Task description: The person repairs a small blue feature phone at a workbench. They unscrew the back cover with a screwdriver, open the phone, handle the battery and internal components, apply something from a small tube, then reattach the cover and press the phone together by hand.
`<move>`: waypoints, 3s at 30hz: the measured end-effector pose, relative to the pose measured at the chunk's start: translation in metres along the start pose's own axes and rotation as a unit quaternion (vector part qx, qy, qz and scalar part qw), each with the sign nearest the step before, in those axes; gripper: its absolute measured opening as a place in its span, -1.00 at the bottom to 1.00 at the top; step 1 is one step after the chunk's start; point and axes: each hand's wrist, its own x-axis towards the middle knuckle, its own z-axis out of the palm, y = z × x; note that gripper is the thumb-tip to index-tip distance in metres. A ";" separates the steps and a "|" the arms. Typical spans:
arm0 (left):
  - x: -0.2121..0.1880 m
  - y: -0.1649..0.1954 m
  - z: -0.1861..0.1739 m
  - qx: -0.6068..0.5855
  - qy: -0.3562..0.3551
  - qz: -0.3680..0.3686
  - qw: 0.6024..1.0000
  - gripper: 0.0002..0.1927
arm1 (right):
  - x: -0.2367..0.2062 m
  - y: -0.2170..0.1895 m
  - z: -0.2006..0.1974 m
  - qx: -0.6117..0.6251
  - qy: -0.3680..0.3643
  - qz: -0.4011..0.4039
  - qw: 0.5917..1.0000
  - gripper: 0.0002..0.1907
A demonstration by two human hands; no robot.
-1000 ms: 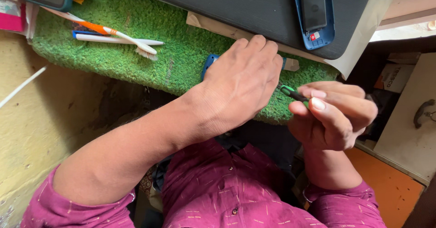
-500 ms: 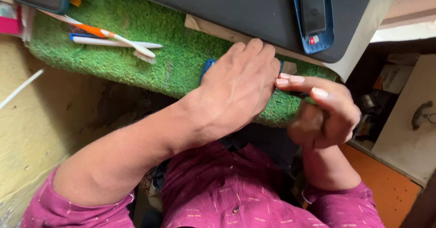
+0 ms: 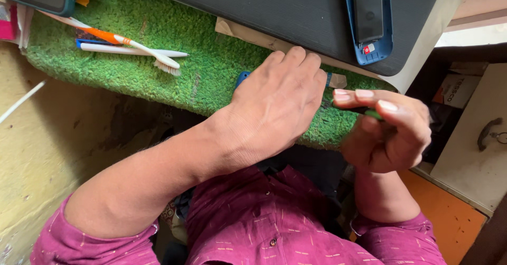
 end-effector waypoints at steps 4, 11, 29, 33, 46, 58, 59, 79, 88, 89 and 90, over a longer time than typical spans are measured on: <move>0.000 0.000 -0.003 -0.005 0.005 -0.004 1.000 -0.74 | 0.000 0.004 0.005 0.054 0.019 -0.029 0.998 -0.69; 0.000 0.001 -0.003 0.005 -0.002 -0.006 1.000 -0.72 | 0.004 0.000 0.002 -0.046 0.051 -0.057 0.996 -0.71; 0.000 0.005 0.003 0.021 -0.001 -0.018 1.000 -0.71 | 0.008 0.004 0.002 -0.143 0.077 -0.053 0.985 -0.71; -0.001 0.005 0.001 0.019 0.005 -0.011 1.000 -0.71 | 0.002 0.003 -0.001 -0.070 0.077 -0.041 0.994 -0.72; 0.000 0.003 0.003 0.003 0.002 -0.012 1.000 -0.74 | 0.007 0.008 0.002 -0.065 0.060 -0.072 0.993 -0.69; 0.000 0.001 0.006 0.015 0.002 -0.007 1.000 -0.71 | 0.003 0.005 0.005 0.019 0.012 -0.013 1.000 -0.84; -0.001 0.001 0.008 -0.001 0.003 -0.011 1.000 -0.72 | 0.003 0.004 0.006 0.033 0.001 -0.010 0.999 -0.84; 0.000 0.002 0.004 0.009 0.000 -0.008 1.000 -0.69 | 0.004 0.000 0.003 -0.035 0.028 -0.025 0.999 -0.79; -0.006 -0.001 -0.001 -0.006 0.045 0.019 0.999 -0.69 | 0.008 0.006 0.010 0.073 0.049 -0.050 0.995 -0.80; -0.006 -0.002 -0.002 0.005 0.049 0.024 0.998 -0.69 | 0.009 0.006 0.009 0.061 0.074 -0.077 0.992 -0.74; -0.006 -0.003 -0.003 0.015 0.052 0.029 0.998 -0.69 | 0.010 0.006 0.008 0.040 0.072 -0.070 0.994 -0.75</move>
